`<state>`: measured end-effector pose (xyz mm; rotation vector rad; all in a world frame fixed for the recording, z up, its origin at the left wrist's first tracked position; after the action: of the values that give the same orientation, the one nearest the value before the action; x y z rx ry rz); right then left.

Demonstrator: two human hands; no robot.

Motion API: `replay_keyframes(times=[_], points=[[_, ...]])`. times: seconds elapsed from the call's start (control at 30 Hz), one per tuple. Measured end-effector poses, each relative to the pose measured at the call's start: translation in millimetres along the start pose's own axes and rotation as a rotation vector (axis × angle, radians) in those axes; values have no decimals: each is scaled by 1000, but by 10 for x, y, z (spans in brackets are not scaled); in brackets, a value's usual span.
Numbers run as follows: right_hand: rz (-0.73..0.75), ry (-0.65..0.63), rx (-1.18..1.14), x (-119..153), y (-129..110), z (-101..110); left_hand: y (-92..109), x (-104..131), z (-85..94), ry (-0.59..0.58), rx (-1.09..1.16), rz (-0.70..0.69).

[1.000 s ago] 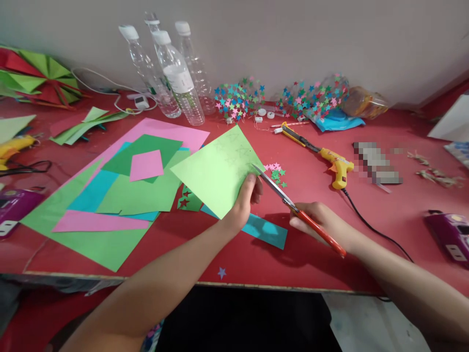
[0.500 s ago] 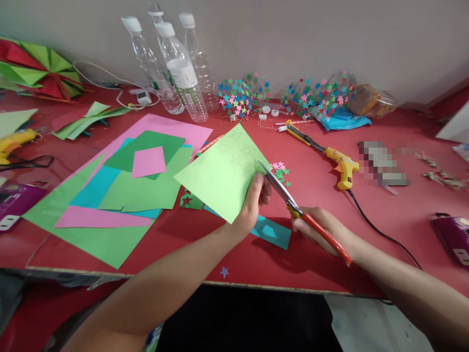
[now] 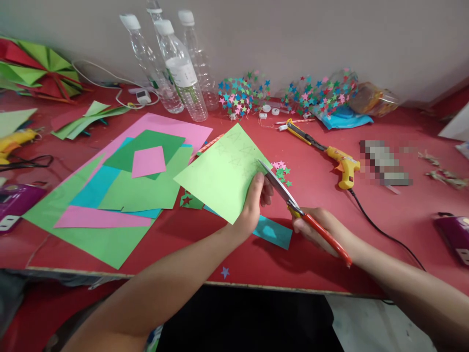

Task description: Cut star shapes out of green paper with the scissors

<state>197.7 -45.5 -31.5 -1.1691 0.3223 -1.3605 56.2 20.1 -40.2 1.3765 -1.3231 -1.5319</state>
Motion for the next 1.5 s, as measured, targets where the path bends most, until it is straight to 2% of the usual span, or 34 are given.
replay_keyframes(times=[1.5], points=[[-33, 74, 56, -27, 38, 22, -36, -24, 5, 4, 7, 21]])
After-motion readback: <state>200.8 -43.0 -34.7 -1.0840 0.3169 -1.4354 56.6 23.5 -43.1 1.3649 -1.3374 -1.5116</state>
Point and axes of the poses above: each hand's wrist, its own x-axis away from the middle knuckle, its own z-axis out of the back of the hand, y = z × x, the point moved 6 cm from there along -x, towards the middle knuckle, and after that the axes turned 12 degrees about -z, right-handed, at the moved point
